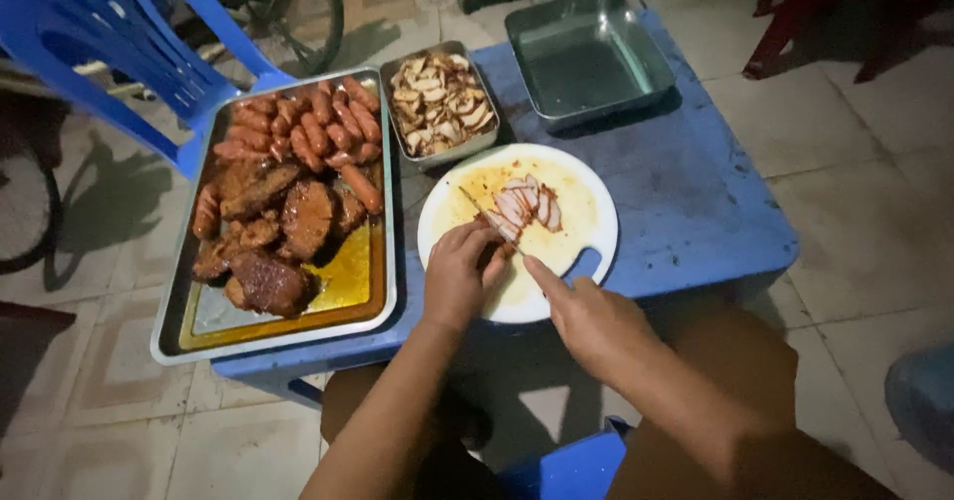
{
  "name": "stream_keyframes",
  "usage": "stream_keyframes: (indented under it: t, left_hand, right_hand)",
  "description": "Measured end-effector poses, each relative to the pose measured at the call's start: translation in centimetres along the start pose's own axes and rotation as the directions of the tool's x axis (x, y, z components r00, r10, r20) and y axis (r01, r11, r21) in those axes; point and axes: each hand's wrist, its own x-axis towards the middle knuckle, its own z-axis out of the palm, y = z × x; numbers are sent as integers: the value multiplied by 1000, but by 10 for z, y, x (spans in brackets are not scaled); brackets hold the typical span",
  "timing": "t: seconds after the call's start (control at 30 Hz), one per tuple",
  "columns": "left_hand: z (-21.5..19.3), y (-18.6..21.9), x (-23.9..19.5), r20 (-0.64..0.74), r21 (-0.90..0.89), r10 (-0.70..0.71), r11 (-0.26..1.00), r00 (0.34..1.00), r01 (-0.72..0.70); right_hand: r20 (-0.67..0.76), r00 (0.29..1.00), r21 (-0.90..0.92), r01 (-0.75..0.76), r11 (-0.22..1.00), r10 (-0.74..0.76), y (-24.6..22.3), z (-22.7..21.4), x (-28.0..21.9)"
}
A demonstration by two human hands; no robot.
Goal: The person slices cooked meat and sausages on a white cutting board using a knife. They transfer the sliced pieces into a metal tray and continue cutting additional pieces from a tray of cooked meat and sausages.
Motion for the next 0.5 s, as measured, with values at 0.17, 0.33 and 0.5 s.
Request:
stream_keyframes:
  t: [0.17,0.33,0.5]
  left_hand:
    - [-5,7,-1,47,-20,-96,995,994,97]
    - [0,1,-2,38,21,-79,997,996,79]
    - [0,0,-3,53,-2,-120,993,991,120]
  right_hand:
    - [-49,996,69,-66,995,70,24,9,-13]
    - [-76,997,35,-29,999,32,31,12,-45]
    - [37,998,55,-57,997,56,23,5,-43]
